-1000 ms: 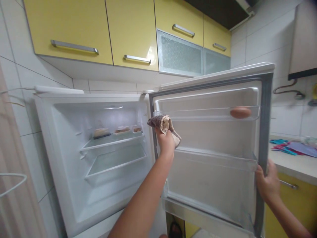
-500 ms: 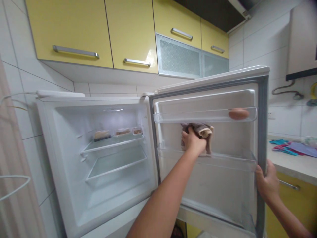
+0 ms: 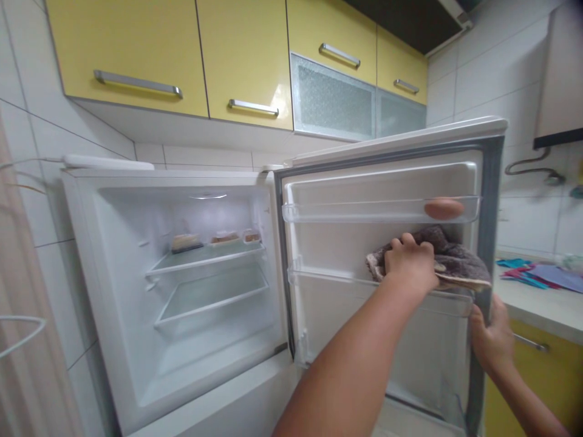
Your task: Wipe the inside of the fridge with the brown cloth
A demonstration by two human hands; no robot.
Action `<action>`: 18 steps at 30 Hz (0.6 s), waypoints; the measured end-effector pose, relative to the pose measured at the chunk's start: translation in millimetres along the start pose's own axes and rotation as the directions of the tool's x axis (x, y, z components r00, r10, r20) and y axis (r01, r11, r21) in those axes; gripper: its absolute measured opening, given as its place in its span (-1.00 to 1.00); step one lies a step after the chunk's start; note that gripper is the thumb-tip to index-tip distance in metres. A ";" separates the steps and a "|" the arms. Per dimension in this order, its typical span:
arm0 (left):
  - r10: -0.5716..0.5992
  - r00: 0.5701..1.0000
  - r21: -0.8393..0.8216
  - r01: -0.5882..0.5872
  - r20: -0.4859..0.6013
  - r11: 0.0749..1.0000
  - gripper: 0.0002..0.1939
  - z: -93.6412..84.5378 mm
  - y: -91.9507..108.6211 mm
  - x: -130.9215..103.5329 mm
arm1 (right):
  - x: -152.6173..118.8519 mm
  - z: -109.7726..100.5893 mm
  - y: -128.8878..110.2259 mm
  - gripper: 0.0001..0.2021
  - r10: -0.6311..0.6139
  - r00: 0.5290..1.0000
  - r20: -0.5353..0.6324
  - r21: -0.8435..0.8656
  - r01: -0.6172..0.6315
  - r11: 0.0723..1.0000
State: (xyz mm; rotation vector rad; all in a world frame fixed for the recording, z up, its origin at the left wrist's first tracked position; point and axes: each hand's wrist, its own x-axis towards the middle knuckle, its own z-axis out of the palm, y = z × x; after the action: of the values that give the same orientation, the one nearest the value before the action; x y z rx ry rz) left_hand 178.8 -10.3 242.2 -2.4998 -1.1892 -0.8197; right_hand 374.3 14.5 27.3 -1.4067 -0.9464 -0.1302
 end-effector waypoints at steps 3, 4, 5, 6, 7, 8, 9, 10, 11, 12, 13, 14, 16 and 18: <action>0.106 0.994 0.139 -0.104 -0.005 0.985 -0.72 -8.8 -14.6 -2.4 | -0.1 0.5 -0.2 -0.08 0.011 1.000 -0.002 0.007 -0.011 1.000; 0.121 0.992 0.175 -0.117 -0.016 0.978 -0.74 -12.3 -22.1 -4.4 | -0.4 0.6 -0.2 -0.05 0.016 1.000 -0.003 0.007 -0.016 1.000; 0.120 0.992 0.193 -0.112 -0.033 0.975 -0.75 -16.0 -31.1 -7.1 | -0.7 0.6 -0.3 -0.02 0.020 1.000 -0.002 0.005 -0.020 1.000; 0.092 0.994 0.177 -0.080 -0.059 0.981 -0.75 -19.5 -41.7 -10.3 | -1.0 0.6 -0.4 0.01 0.022 1.000 -0.001 0.004 -0.022 1.000; 0.041 0.996 0.135 -0.029 -0.083 0.990 -0.74 -22.7 -53.6 -13.9 | -1.3 0.5 -0.5 0.03 0.023 1.000 0.000 0.003 -0.023 1.000; -0.023 0.995 0.086 0.031 -0.097 0.996 -0.73 -25.6 -66.4 -17.8 | -1.5 0.5 -0.7 0.04 0.024 1.000 -0.001 0.001 -0.024 1.000; -0.102 0.989 0.023 0.105 -0.107 0.994 -0.70 -28.0 -79.6 -21.8 | -1.8 0.3 -0.8 0.05 0.025 1.000 0.000 -0.002 -0.025 1.000; -0.191 0.975 -0.055 0.186 -0.116 0.981 -0.68 -30.1 -92.5 -25.8 | -1.9 0.2 -0.9 0.06 0.027 1.000 0.001 -0.005 -0.027 1.000; -0.290 0.948 -0.165 0.268 -0.128 0.949 -0.67 -31.9 -104.4 -29.7 | -2.1 0.0 -0.9 0.06 0.029 1.000 0.002 -0.008 -0.029 1.000; -0.401 0.907 -0.331 0.341 -0.132 0.880 -0.68 -33.3 -114.7 -33.3 | -2.2 -0.1 -0.8 0.06 0.029 1.000 0.003 -0.009 -0.029 1.000; -0.512 0.852 -0.530 0.384 -0.113 0.756 -0.71 -34.5 -123.0 -36.7 | -2.4 -0.2 -0.6 0.06 0.029 1.000 0.003 -0.010 -0.029 1.000; -0.608 0.791 -0.720 0.388 -0.060 0.575 -0.74 -35.6 -129.1 -40.0 | -2.5 -0.2 -0.3 0.05 0.029 1.000 0.001 -0.012 -0.029 1.000; -0.697 0.712 -0.926 0.315 0.085 0.210 -0.79 -37.9 -135.8 -46.2 | -2.8 -0.1 0.6 0.04 0.037 0.999 -0.005 -0.016 -0.037 0.999; -0.712 0.680 -0.967 0.254 0.177 0.002 -0.87 -42.0 -138.7 -52.7 | -2.9 0.3 1.6 0.01 0.047 0.999 -0.009 -0.017 -0.047 0.999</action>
State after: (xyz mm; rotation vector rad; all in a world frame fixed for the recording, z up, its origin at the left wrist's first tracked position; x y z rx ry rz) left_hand 28.8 25.7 243.6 -2.1584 -1.7879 -2.9945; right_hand 373.2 13.9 24.2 -1.4422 -0.9064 -0.1101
